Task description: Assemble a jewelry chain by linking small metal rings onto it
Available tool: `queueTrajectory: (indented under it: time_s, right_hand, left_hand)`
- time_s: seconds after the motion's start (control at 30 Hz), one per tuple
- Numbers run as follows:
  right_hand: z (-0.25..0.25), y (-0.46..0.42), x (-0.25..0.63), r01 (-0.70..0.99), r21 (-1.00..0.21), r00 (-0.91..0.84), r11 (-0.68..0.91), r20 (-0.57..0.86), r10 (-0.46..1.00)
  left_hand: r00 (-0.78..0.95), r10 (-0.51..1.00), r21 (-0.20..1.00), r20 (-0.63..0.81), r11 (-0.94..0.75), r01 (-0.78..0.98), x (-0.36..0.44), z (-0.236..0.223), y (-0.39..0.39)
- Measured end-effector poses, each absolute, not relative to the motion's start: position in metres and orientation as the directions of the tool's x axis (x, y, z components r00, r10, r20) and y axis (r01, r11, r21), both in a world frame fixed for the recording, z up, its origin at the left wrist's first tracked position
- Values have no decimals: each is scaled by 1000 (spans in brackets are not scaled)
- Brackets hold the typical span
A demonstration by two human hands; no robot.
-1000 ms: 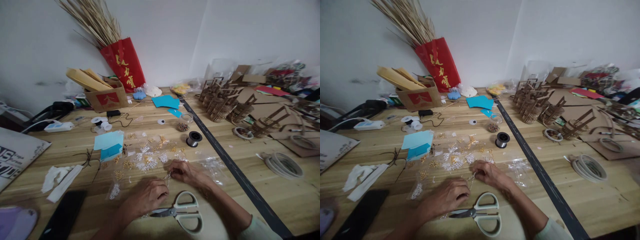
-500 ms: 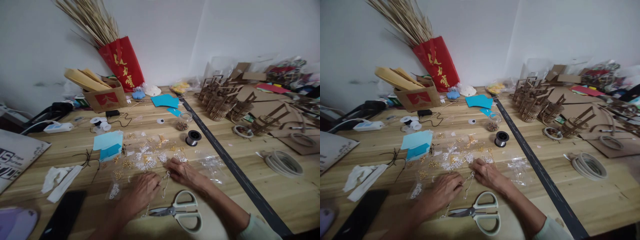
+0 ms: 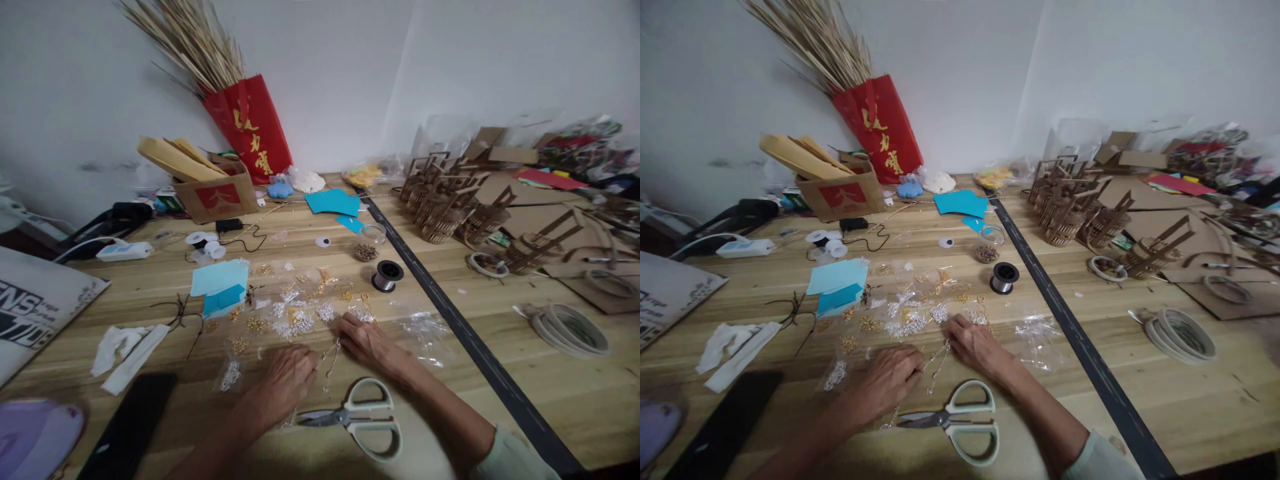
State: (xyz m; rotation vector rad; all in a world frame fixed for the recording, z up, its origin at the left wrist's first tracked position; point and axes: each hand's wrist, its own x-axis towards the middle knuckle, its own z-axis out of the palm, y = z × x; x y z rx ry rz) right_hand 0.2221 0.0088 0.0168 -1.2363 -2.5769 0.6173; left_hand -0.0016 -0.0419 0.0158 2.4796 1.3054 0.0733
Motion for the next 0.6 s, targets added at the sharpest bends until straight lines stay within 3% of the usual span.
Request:
queueTrajectory:
  time_s: [0.37, 0.6]
  right_hand:
    - [17, 10, 221, 740, -419, -577, 526, 7, 817]
    - [10, 13, 225, 745, -376, -566, 551, 80, 820]
  left_hand:
    - [495, 854, 413, -160, -398, 819, -3, 16, -49]
    - [508, 837, 449, -205, -381, 808, -5, 29, -47]
